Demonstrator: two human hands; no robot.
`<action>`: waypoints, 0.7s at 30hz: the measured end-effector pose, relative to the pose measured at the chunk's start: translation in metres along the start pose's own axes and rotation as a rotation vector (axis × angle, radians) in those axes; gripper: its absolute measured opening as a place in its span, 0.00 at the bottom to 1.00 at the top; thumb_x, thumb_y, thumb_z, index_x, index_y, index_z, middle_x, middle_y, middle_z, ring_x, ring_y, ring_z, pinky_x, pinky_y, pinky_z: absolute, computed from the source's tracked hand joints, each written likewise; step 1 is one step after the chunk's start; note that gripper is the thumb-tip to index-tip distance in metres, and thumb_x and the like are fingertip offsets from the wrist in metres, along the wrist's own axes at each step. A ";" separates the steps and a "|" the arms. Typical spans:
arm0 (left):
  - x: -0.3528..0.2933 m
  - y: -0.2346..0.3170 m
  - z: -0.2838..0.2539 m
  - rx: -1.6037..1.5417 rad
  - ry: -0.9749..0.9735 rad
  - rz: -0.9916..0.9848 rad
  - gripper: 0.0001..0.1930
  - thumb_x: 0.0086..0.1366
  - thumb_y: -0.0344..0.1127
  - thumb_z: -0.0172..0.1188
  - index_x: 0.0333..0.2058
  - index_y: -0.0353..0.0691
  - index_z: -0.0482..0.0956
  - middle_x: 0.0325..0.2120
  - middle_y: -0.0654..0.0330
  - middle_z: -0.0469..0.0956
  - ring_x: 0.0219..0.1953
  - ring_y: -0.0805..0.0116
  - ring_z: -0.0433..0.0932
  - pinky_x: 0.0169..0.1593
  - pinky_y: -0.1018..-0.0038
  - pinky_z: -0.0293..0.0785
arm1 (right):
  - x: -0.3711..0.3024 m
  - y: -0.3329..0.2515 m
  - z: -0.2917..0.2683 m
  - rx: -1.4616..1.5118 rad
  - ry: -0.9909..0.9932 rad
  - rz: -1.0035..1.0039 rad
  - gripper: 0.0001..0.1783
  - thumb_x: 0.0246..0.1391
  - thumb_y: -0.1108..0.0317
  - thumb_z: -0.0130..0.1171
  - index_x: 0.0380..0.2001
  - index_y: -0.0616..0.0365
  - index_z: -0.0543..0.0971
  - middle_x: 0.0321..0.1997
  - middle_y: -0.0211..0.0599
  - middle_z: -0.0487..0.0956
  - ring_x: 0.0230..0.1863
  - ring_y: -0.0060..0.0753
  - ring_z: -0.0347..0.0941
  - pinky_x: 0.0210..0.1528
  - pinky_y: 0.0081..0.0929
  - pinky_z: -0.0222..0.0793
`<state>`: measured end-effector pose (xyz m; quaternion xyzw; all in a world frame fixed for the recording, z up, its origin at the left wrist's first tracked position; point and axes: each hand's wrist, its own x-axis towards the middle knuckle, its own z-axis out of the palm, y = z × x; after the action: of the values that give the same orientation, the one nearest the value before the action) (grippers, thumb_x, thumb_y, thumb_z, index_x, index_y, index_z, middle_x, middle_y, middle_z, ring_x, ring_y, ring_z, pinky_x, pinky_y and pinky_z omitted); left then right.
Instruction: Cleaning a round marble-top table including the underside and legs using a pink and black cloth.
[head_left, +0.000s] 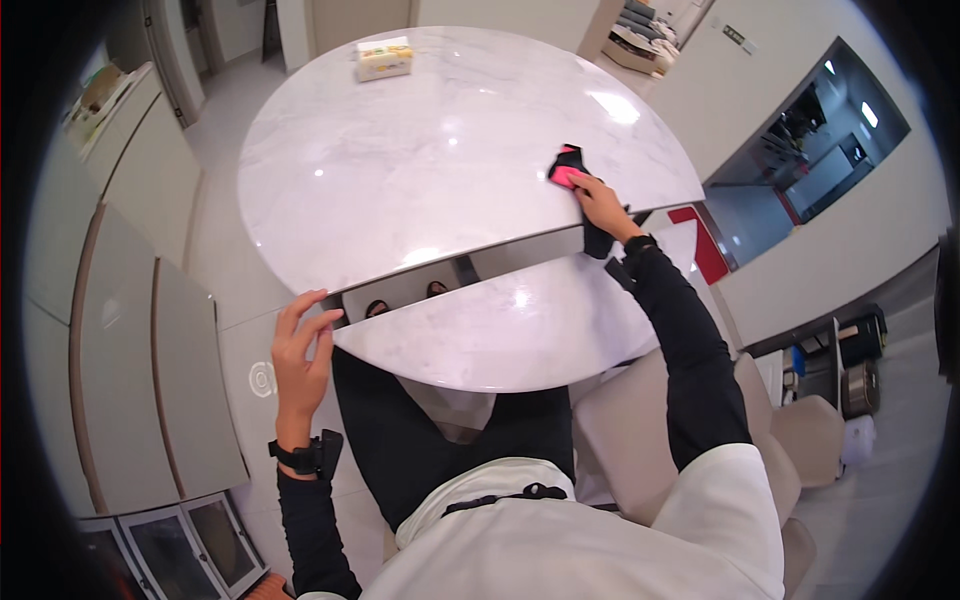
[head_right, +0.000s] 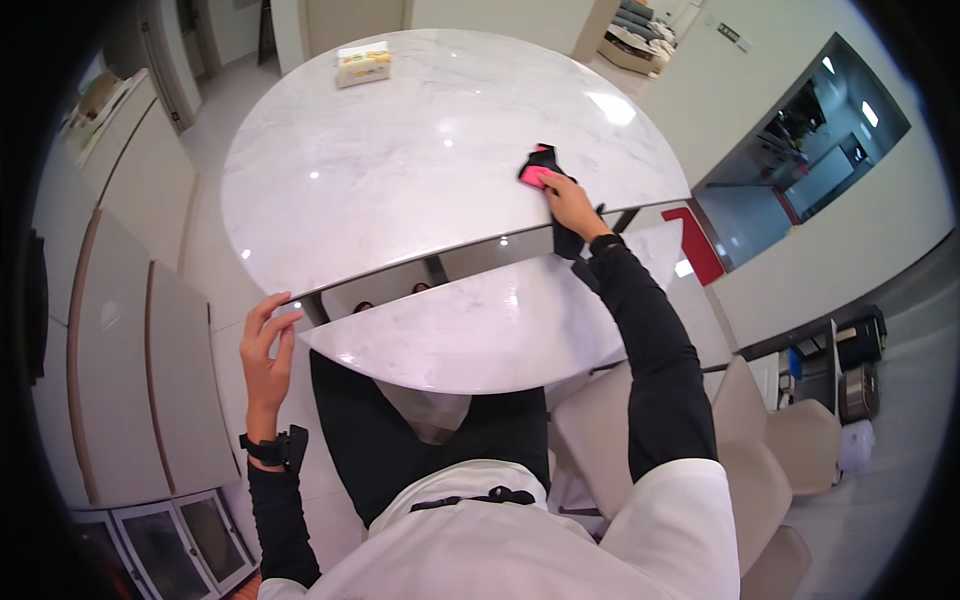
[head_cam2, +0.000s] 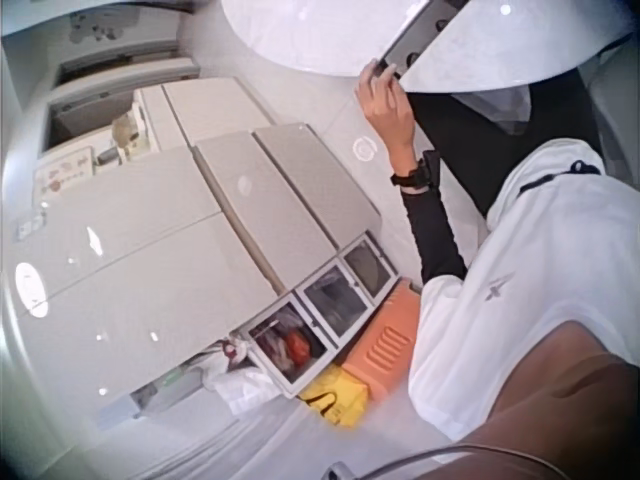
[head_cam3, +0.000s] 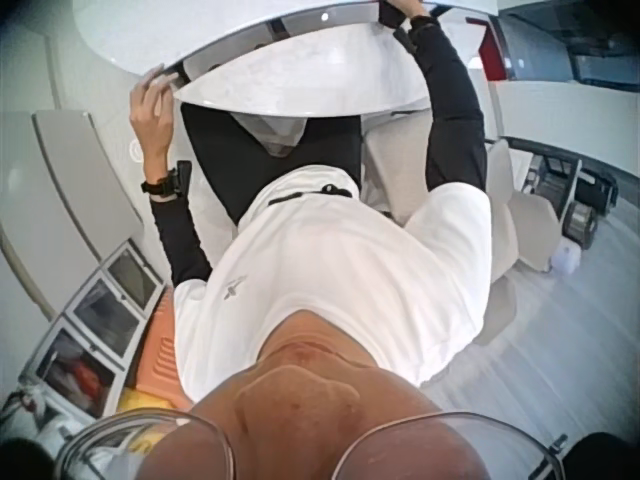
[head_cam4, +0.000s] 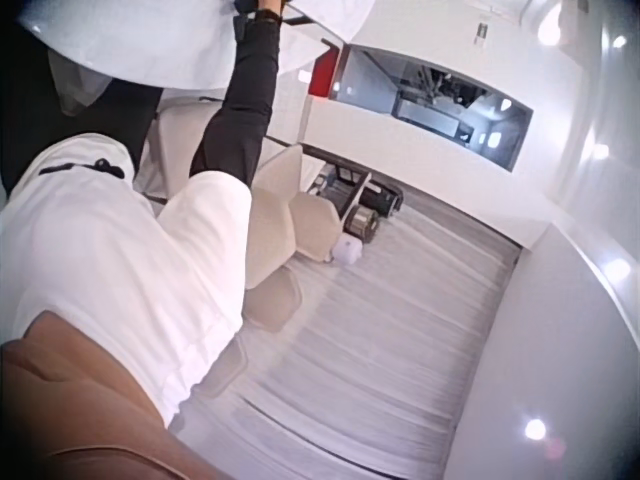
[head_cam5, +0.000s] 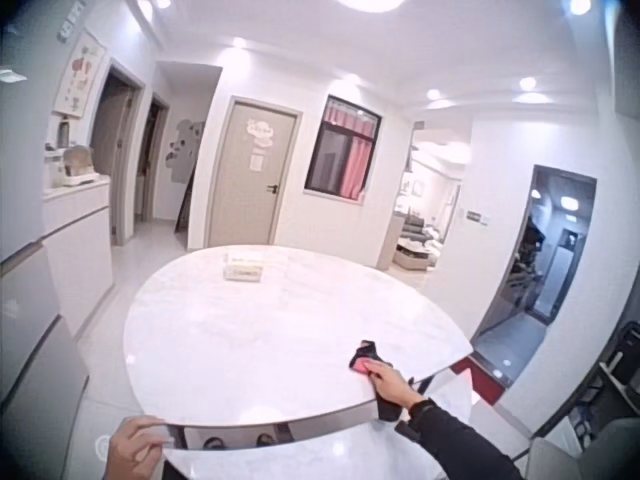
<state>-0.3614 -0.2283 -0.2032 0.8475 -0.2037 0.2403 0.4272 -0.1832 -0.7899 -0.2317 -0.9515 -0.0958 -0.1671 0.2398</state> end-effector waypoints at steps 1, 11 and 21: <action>0.002 0.002 0.004 -0.017 -0.012 -0.016 0.12 0.61 0.20 0.58 0.41 0.38 0.86 0.53 0.54 0.80 0.57 0.52 0.77 0.60 0.62 0.72 | 0.000 -0.005 0.001 0.011 -0.007 0.007 0.21 0.65 0.72 0.53 0.59 0.56 0.79 0.65 0.48 0.77 0.66 0.52 0.72 0.68 0.37 0.67; 0.026 0.011 0.030 -0.107 -0.115 0.021 0.12 0.61 0.19 0.58 0.41 0.38 0.86 0.50 0.57 0.81 0.54 0.56 0.78 0.53 0.67 0.77 | 0.007 -0.081 0.022 0.190 -0.058 0.031 0.21 0.64 0.71 0.55 0.59 0.57 0.80 0.64 0.49 0.78 0.65 0.50 0.74 0.68 0.34 0.67; 0.033 0.013 0.039 -0.202 -0.145 0.025 0.12 0.62 0.19 0.57 0.41 0.36 0.85 0.48 0.57 0.82 0.51 0.57 0.79 0.52 0.67 0.76 | 0.036 -0.189 0.052 1.087 -0.182 0.364 0.20 0.70 0.72 0.49 0.61 0.64 0.77 0.55 0.47 0.82 0.53 0.33 0.81 0.55 0.27 0.78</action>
<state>-0.3331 -0.2718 -0.1961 0.8125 -0.2681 0.1620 0.4916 -0.1857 -0.5969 -0.1817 -0.7034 -0.0232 0.0323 0.7097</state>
